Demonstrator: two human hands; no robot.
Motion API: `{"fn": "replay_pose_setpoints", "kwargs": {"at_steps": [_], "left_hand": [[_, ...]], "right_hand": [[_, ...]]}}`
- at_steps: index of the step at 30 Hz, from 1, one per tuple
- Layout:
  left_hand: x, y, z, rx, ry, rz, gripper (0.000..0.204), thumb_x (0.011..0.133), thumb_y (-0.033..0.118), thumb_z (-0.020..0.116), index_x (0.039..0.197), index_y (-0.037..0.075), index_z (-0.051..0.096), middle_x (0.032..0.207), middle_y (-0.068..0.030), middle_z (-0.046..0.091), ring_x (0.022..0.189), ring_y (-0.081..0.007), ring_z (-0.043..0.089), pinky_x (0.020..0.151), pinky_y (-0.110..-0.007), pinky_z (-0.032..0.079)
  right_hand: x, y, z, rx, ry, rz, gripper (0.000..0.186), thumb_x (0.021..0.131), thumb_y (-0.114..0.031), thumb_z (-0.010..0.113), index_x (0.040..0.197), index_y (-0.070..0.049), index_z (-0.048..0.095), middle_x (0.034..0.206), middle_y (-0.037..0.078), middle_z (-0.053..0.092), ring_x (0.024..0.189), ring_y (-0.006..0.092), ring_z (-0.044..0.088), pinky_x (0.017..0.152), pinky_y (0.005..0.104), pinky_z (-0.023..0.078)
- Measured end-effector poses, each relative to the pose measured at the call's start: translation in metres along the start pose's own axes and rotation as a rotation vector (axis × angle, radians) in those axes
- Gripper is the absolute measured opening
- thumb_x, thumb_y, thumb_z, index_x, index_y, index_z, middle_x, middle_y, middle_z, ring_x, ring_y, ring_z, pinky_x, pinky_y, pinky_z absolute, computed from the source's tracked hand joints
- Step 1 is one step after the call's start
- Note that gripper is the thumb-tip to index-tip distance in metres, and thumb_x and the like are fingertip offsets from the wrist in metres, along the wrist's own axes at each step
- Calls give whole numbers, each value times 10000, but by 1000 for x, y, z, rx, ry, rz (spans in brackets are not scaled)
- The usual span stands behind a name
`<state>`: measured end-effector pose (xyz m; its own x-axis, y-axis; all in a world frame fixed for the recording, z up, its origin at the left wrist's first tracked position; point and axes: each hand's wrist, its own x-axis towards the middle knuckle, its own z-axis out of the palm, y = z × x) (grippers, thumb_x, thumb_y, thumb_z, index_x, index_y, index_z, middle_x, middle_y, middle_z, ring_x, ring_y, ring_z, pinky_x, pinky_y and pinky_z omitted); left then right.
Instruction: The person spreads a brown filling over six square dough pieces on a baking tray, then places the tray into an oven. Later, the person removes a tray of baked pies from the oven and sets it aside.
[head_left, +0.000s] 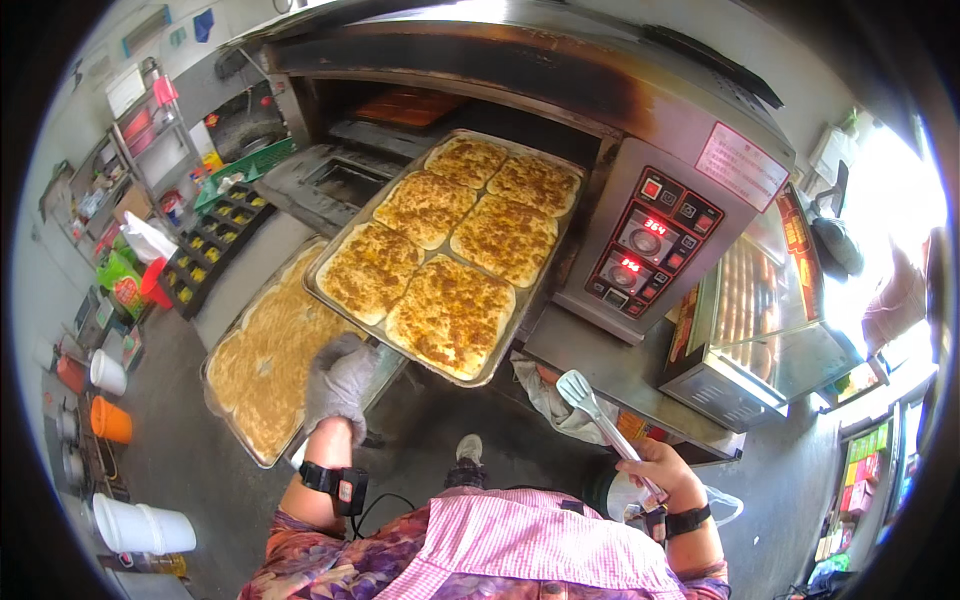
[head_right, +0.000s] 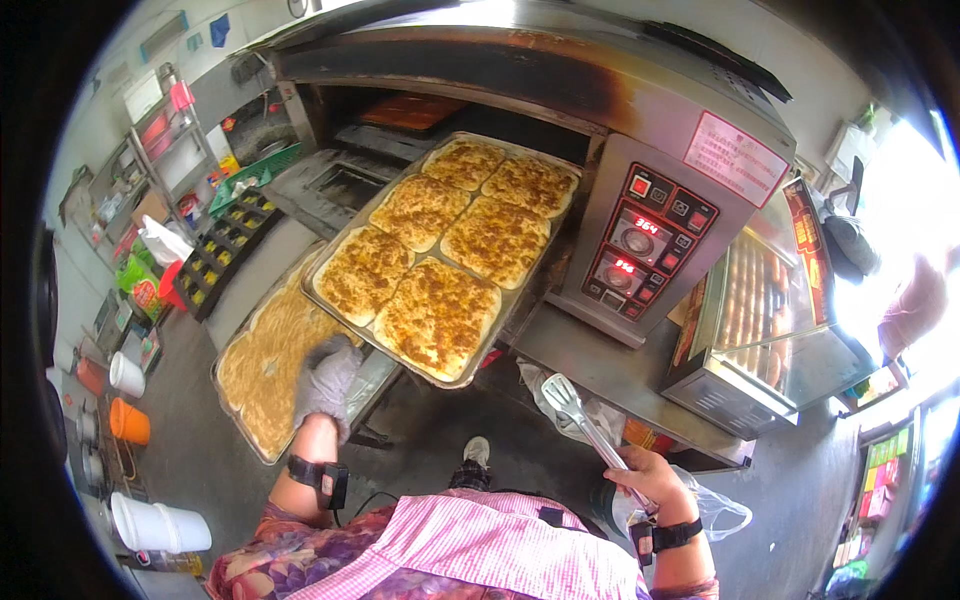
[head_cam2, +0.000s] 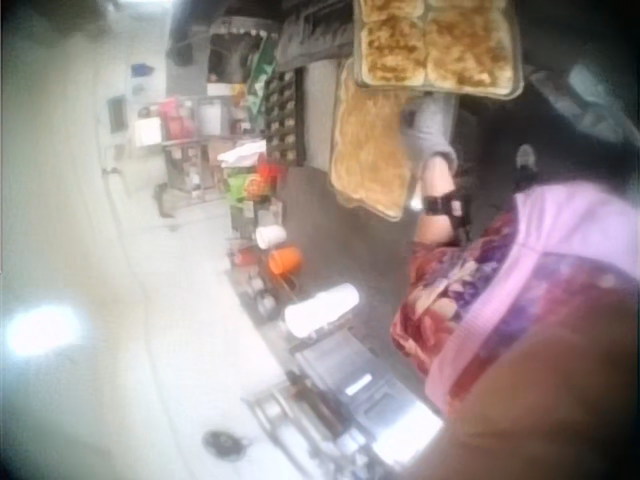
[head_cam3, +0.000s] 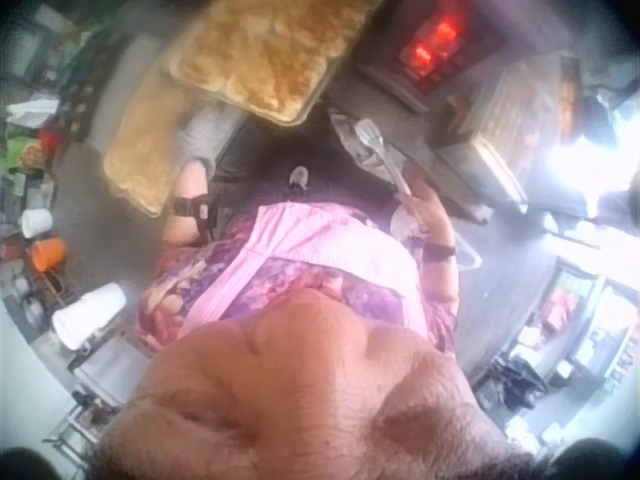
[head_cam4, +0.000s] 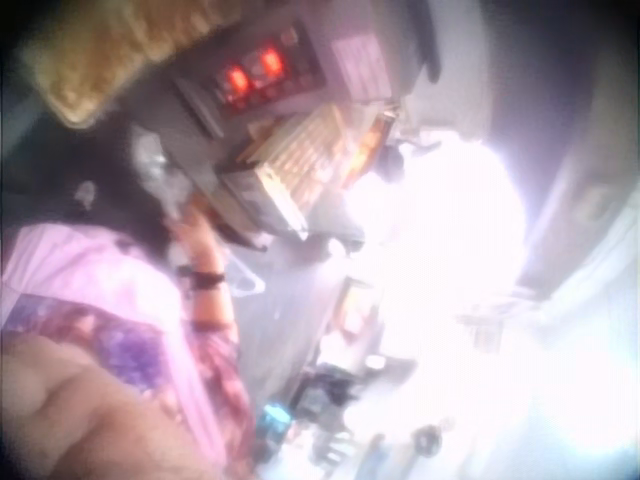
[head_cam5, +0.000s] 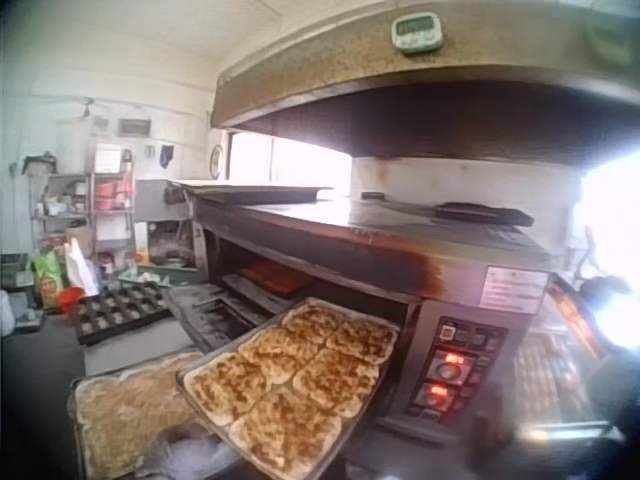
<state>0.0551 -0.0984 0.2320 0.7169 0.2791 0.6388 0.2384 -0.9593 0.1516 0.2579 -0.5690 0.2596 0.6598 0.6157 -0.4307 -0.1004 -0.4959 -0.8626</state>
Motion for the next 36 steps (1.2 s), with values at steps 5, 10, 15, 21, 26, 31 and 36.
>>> {"fn": "replay_pose_setpoints", "kwargs": {"at_steps": [5,10,15,21,26,31,36], "left_hand": [[9,48,36,-1857,26,-1208,377,878,183,632,1223,61,542,1208,-63,606,1120,-225,569,985,-407,461],[21,67,8,-1802,19,-1314,297,861,236,699,1132,140,623,1087,-18,659,1017,-203,602,854,-484,497],[-36,31,-37,-1460,-30,-1374,279,862,119,668,1134,67,638,1047,-64,692,1000,-219,634,863,-419,521],[-112,-14,-113,-1777,216,-934,445,828,94,663,1212,-71,508,1155,-163,626,1007,-279,646,905,-402,544],[-135,-5,-198,-1605,400,-934,334,789,99,736,1051,-71,615,1034,-145,669,913,-245,667,834,-379,560],[-125,39,-246,-1232,707,-899,370,804,193,769,1003,-92,643,960,-163,675,807,-228,667,726,-365,568],[-117,65,-252,-1343,768,-736,521,847,349,719,1176,-29,579,1076,-164,650,900,-280,664,779,-411,569]], "right_hand": [[29,-5,28,-132,-80,19,489,857,-164,686,1262,54,517,811,56,651,633,110,605,534,238,481],[63,-29,58,-221,-177,-58,504,890,-183,649,1309,36,474,838,53,655,625,115,603,529,247,492],[105,-60,83,-206,-267,-145,305,908,-135,615,1166,8,535,818,43,650,579,94,571,487,236,475],[118,-90,113,72,-329,-300,382,922,-42,588,1276,57,482,789,63,622,528,85,528,450,227,441],[71,-117,128,-46,-399,-303,386,916,-17,590,1279,57,482,777,63,617,505,83,520,430,227,431],[33,-151,114,-47,-421,-407,417,908,-17,609,1302,29,481,777,51,624,508,67,526,435,221,436],[-11,-183,95,-110,-330,-484,412,916,-26,611,1300,39,475,778,47,619,505,61,507,444,209,422]]}}
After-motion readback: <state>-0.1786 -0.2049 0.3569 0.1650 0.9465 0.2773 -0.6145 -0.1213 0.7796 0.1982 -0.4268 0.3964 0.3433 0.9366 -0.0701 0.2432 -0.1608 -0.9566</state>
